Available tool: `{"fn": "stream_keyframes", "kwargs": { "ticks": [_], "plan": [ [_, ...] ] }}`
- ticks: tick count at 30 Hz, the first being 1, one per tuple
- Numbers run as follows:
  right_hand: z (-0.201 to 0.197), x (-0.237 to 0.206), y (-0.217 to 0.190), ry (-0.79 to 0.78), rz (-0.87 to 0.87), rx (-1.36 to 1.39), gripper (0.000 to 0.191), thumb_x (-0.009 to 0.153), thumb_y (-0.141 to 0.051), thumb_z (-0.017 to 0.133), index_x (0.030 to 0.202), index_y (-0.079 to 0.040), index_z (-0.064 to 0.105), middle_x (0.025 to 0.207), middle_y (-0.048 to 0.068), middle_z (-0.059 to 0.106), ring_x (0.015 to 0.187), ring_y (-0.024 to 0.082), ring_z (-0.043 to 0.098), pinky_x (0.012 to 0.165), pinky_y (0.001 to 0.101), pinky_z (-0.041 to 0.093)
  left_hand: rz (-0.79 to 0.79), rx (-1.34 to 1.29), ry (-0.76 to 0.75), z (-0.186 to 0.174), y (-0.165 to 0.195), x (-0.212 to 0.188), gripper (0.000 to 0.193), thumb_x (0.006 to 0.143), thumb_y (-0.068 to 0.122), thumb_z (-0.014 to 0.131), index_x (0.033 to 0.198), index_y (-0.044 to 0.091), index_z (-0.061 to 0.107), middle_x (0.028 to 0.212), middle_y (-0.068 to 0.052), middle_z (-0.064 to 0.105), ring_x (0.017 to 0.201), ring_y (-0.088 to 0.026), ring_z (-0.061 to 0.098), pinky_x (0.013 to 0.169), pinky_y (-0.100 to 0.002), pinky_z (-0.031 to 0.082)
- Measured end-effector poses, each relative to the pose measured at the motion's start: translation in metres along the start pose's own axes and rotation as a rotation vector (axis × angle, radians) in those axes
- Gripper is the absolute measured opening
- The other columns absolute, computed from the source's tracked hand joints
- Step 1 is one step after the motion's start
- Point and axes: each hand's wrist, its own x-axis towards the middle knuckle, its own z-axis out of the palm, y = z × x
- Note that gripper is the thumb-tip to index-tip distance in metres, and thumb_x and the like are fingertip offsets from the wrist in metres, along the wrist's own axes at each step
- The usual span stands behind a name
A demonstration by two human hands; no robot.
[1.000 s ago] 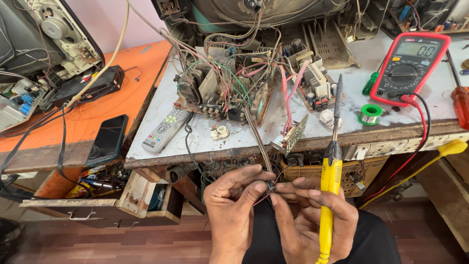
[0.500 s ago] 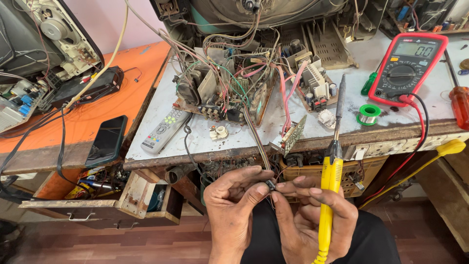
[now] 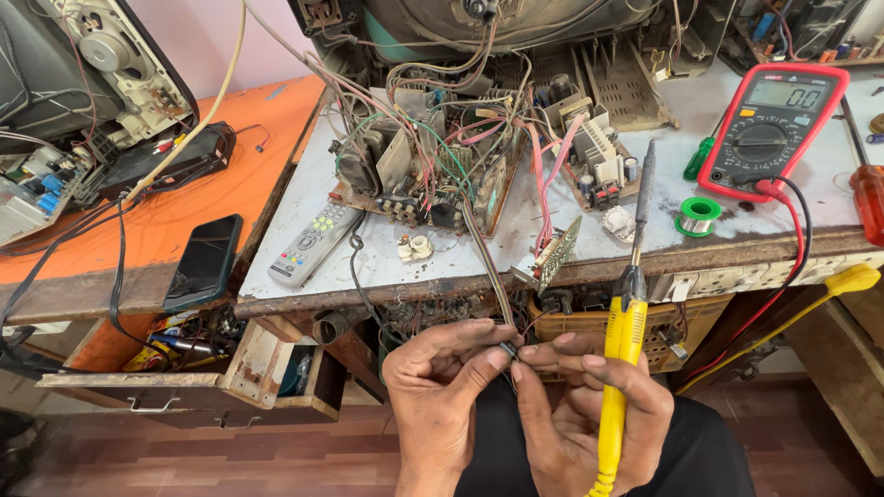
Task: The person repairs small circuit boards at a cluttered workbench. They hold a green circuit board in one hand and a soldering iron in the other, applying solder to board joints, handling small electronic components, and working on a white connector part with the iron. A multimeter, solder spool, and screwdriver sit on the bench.
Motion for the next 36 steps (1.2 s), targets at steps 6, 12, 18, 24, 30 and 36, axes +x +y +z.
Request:
{"fn": "stream_keyframes", "kwargs": {
  "ticks": [6,12,18,24,30,36],
  "plan": [
    [0.001,0.000,-0.002,0.001,0.007,0.010,0.068,0.079,0.017,0.078,0.130,-0.004,0.037,0.116,0.026,0.061,0.098,0.026,0.076,0.085,0.0311,0.065,-0.058,0.050,0.026,0.002,0.006,0.000,0.034,0.079,-0.013,0.077,0.112,-0.011,0.070,0.101,-0.027,0.080,0.095,-0.030,0.080,0.083,-0.037,0.067],
    [0.001,0.001,-0.001,0.002,0.021,0.058,0.069,0.079,0.018,0.076,0.131,-0.005,0.037,0.119,0.026,0.058,0.099,0.027,0.076,0.087,0.0345,0.067,-0.006,0.071,-0.004,0.002,0.009,0.003,0.042,0.079,-0.011,0.079,0.119,-0.007,0.066,0.105,-0.024,0.079,0.095,-0.029,0.080,0.081,-0.035,0.066],
    [0.003,-0.004,-0.002,0.006,0.023,0.046,0.070,0.079,0.018,0.077,0.131,-0.005,0.037,0.120,0.026,0.057,0.098,0.028,0.075,0.087,0.0354,0.067,0.022,-0.022,-0.023,-0.005,0.006,0.001,0.043,0.080,-0.012,0.079,0.120,-0.006,0.066,0.103,-0.020,0.077,0.094,-0.027,0.078,0.081,-0.035,0.065],
    [0.005,-0.009,0.000,0.002,0.018,0.069,0.069,0.079,0.018,0.077,0.131,-0.005,0.038,0.121,0.026,0.057,0.098,0.027,0.075,0.088,0.0364,0.067,0.007,-0.132,-0.040,-0.011,0.000,0.000,0.034,0.082,-0.012,0.077,0.113,-0.005,0.065,0.099,-0.022,0.077,0.095,-0.030,0.078,0.082,-0.038,0.066],
    [0.004,-0.010,0.004,-0.003,0.046,0.079,0.070,0.079,0.018,0.077,0.131,-0.005,0.037,0.122,0.026,0.057,0.100,0.027,0.075,0.089,0.0367,0.066,0.006,-0.200,-0.052,-0.014,-0.006,0.002,0.030,0.083,-0.013,0.077,0.109,-0.004,0.065,0.098,-0.023,0.078,0.096,-0.033,0.078,0.084,-0.040,0.065],
    [0.007,-0.010,0.001,-0.014,0.038,0.052,0.071,0.079,0.018,0.078,0.132,-0.006,0.037,0.119,0.026,0.059,0.101,0.026,0.074,0.091,0.0351,0.065,-0.012,-0.240,-0.050,-0.016,-0.007,0.002,0.030,0.082,-0.013,0.078,0.107,-0.003,0.066,0.098,-0.022,0.078,0.097,-0.033,0.078,0.082,-0.040,0.065]
  ]
}}
